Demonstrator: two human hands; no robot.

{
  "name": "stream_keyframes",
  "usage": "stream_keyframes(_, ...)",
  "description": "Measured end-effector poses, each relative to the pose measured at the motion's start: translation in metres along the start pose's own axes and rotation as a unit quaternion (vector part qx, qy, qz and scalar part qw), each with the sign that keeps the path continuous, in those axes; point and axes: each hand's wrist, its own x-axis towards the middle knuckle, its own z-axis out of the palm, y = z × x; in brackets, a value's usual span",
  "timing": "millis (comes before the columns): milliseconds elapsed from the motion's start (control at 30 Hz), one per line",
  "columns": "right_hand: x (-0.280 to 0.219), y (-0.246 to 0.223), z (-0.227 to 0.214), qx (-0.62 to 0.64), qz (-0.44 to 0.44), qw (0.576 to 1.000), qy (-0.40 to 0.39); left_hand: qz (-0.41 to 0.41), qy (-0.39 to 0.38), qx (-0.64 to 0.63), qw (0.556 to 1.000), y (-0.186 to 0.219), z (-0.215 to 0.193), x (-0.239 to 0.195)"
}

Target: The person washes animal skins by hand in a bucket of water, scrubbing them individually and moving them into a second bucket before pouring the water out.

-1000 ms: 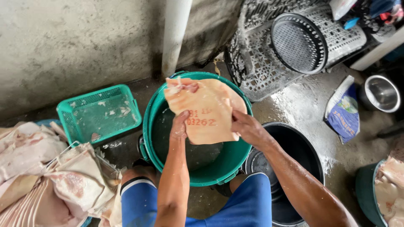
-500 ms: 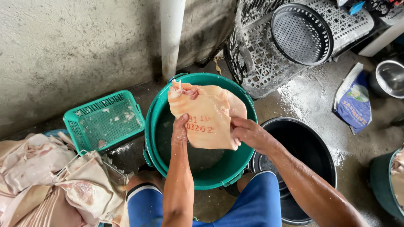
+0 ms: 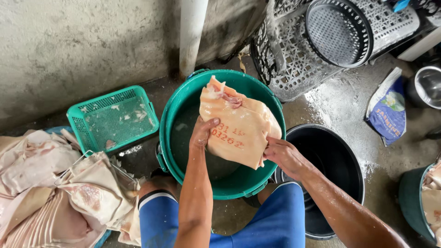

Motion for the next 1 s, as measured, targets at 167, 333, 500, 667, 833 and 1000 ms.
stream_keyframes(167,-0.017,0.004,0.015,0.06,-0.019,0.998,-0.028,-0.022,-0.006,-0.005,1.0,0.007,0.008,-0.002)
stream_keyframes(333,-0.023,0.023,0.015,0.099,-0.036,0.991,-0.08,-0.053,-0.031,0.01,0.998,0.005,0.002,0.001)
stream_keyframes(500,-0.01,0.05,0.017,0.138,-0.092,0.979,-0.116,-0.062,-0.013,0.013,0.998,0.002,-0.01,0.001)
stream_keyframes(667,0.006,0.048,0.006,0.155,-0.062,0.982,-0.092,-0.072,0.013,-0.022,0.997,-0.003,-0.012,0.007)
stream_keyframes(833,0.022,0.029,0.005,0.148,-0.1,0.975,-0.135,-0.064,0.062,-0.05,0.995,-0.009,-0.02,0.015)
stream_keyframes(1000,0.03,0.026,0.005,0.151,-0.065,0.972,-0.168,-0.052,0.021,-0.034,0.998,-0.032,-0.051,0.02)
